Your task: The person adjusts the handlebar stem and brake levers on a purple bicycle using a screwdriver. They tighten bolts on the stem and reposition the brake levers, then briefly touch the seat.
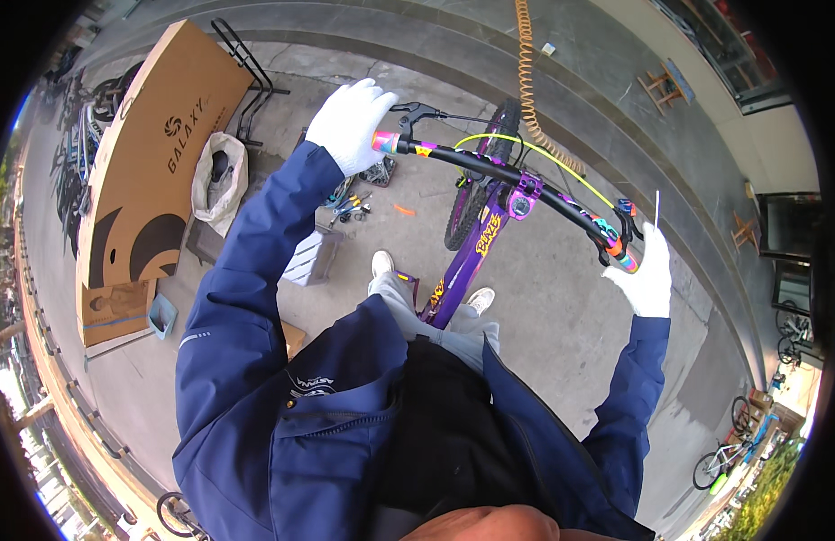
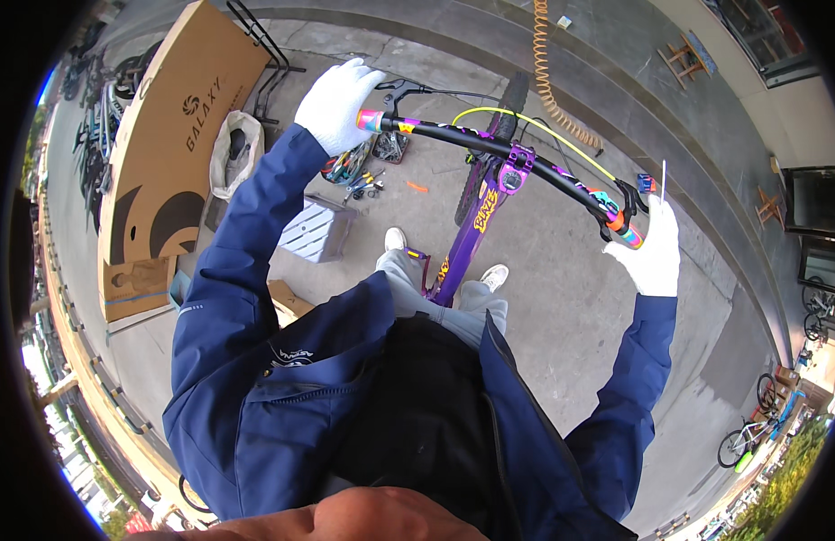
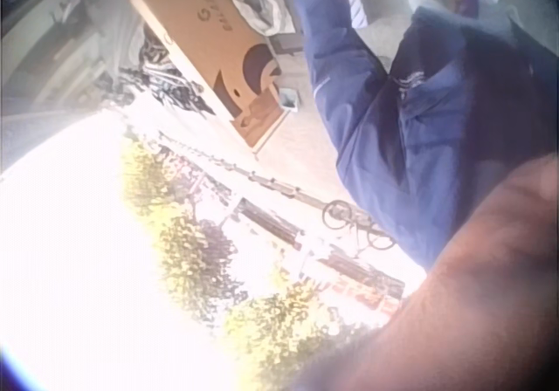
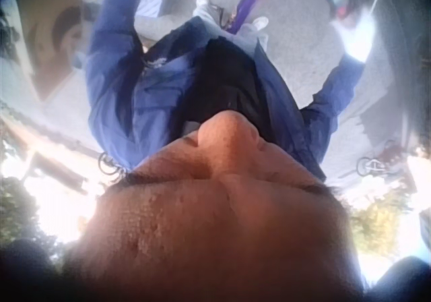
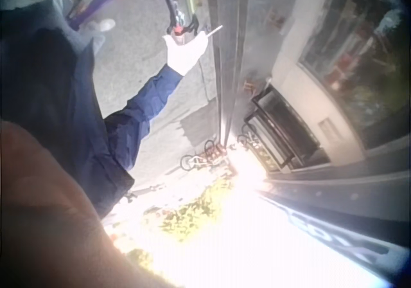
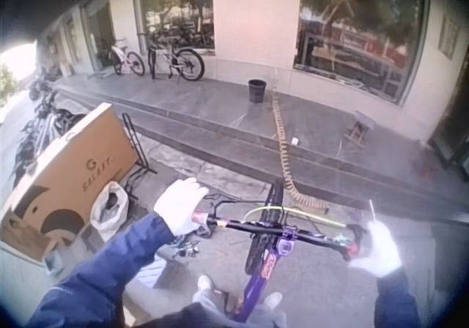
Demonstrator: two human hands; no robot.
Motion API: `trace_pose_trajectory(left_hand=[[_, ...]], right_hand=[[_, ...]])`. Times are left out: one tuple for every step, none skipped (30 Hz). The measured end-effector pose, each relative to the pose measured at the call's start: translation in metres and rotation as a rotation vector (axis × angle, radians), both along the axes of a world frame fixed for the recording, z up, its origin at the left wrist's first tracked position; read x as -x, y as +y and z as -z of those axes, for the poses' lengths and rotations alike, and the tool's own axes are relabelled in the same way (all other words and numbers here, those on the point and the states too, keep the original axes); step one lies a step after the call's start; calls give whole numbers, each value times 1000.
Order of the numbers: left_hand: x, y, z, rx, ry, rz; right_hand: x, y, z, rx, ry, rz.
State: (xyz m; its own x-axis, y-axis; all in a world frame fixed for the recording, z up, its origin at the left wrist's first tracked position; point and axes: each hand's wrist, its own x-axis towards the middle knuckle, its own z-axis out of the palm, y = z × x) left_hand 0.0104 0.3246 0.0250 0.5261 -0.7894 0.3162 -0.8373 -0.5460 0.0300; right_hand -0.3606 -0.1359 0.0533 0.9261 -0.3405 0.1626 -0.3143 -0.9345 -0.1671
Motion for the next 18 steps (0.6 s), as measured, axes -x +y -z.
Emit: trace_pose_trajectory(left_hand=[[0, 0, 0, 14, 31, 14], [-2, 1, -1, 30, -3, 39], [-3, 1, -2, 13, -2, 49], [-4, 0, -3, 17, -20, 47], [-4, -1, -4, -23, -20, 34], [-5, -1, -6, 2, 42, 64], [-6, 0, -7, 57, 105, 82], [-7, -1, -8, 58, 127, 82], [-9, -1, -8, 60, 148, 76], [-10, -1, -8, 62, 156, 74], [-12, -1, -7, 54, 167, 63], [-15, 1, -8, 12, 230, 30], [-20, 1, -8, 27, 225, 34], [-24, 0, -7, 31, 211, 26], [-27, 0, -7, 57, 183, 32], [-31, -1, -7, 79, 171, 48], [-34, -2, -8, 84, 165, 63], [-37, -2, -9, 60, 199, 59]], right_hand=[[-3, -7, 11, 31, 86, 25], [-14, -12, 25, 72, 36, 50], [-17, -20, 29, 39, -25, -38], [-16, -23, 35, 74, -54, -82], [-14, -25, 38, 91, -36, -36], [-12, -26, 41, 111, -19, -36], [-9, -25, 42, 135, -9, -10], [-6, -25, 42, 159, 2, 13], [-4, -23, 43, 217, -9, 43], [-2, -19, 43, 273, -15, 71], [-2, -15, 44, 340, -21, 85], [-3, -12, 43, 344, -16, 114], [-3, -8, 41, 321, -7, 138], [-4, -5, 40, 297, 12, 161], [-4, -2, 36, 296, -22, 175], [-6, 1, 35, 295, -36, 184], [-6, 3, 31, 289, 37, 215], [-7, 4, 29, 304, 45, 234]])
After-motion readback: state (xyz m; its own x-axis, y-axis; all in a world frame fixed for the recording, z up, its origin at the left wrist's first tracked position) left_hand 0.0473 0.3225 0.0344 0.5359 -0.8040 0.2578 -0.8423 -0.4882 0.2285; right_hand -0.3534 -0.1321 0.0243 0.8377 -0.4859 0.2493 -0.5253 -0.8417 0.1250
